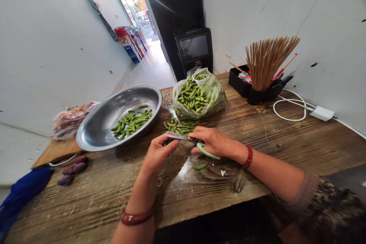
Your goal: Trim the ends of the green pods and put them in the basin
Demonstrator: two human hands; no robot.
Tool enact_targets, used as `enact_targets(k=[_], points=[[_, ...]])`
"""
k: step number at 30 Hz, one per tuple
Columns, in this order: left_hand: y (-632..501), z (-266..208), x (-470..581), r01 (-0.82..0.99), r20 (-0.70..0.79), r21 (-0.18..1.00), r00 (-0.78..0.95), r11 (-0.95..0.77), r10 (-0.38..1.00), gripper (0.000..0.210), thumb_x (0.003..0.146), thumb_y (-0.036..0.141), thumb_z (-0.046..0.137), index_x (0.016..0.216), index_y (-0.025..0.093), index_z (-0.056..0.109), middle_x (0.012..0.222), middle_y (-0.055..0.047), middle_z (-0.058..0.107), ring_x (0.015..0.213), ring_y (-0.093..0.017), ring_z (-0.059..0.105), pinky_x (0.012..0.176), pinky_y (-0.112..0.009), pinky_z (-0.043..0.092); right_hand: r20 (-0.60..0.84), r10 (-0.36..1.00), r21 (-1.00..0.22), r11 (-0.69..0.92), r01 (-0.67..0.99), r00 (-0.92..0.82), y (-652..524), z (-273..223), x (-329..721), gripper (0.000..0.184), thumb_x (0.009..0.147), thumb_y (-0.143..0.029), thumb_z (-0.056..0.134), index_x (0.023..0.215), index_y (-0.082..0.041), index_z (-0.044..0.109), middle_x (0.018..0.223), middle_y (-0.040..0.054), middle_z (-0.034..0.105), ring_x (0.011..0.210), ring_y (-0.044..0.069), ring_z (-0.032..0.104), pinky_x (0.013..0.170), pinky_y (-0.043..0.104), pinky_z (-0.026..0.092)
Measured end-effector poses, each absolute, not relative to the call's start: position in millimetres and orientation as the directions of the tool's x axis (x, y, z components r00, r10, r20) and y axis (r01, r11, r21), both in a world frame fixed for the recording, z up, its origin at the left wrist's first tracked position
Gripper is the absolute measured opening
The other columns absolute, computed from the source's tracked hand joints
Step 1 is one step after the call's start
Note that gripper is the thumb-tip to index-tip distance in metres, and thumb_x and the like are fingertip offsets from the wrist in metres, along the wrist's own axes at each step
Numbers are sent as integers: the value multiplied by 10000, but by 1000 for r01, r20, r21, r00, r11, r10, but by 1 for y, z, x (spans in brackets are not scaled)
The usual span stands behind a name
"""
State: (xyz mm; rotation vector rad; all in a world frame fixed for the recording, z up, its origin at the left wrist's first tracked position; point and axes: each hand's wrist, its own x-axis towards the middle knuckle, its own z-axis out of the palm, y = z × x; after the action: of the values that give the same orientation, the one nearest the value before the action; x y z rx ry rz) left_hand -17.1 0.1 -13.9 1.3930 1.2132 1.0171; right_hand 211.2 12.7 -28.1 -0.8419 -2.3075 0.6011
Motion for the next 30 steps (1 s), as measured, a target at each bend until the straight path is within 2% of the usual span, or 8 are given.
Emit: enact_targets(k=[4,7,10,15,22,30], points=[[0,-12,-17,149,-29,989,87,15,996,205,713,307,764,828,158,684,599,35,515,469,-44,365,432,-170,260,408,712,-635,671,383,-572,18,-33,212,421,776,-363,745,1122,-150,635,939,70,630,828,179,606,723,268,467],[0,-9,-12,-23,-71,997,63,72,995,217,722,304,756,808,171,609,574,60,482,444,-36,366,413,-153,246,423,747,-644,646,410,-513,21,-36,211,444,757,-379,758,1112,-140,639,943,75,633,841,187,602,748,290,474],[1,-9,-9,-205,-105,972,44,111,994,262,704,284,769,791,177,546,609,57,520,442,-39,392,387,-144,243,436,754,-641,643,419,-491,21,-39,210,514,728,-397,777,1140,-132,621,967,77,621,813,180,586,733,297,480],[4,-11,-11,-341,-129,931,19,128,991,284,678,230,783,796,160,534,698,13,615,471,-35,428,384,-127,274,451,725,-622,674,400,-520,16,-40,209,561,737,-416,765,1190,-138,583,992,76,595,806,174,564,731,304,486],[1,-12,-4,-323,-140,935,41,146,989,296,661,241,796,774,154,536,673,16,618,453,-34,432,374,-126,268,404,740,-616,655,438,-538,11,-35,207,581,727,-406,777,1199,-137,572,990,73,589,816,179,561,738,307,488],[0,-16,1,-285,-133,947,71,148,989,251,674,243,788,744,135,572,656,21,591,456,-34,428,379,-137,267,416,741,-630,653,421,-527,10,-34,205,589,717,-411,782,1200,-153,567,991,71,580,828,182,565,740,311,491]])
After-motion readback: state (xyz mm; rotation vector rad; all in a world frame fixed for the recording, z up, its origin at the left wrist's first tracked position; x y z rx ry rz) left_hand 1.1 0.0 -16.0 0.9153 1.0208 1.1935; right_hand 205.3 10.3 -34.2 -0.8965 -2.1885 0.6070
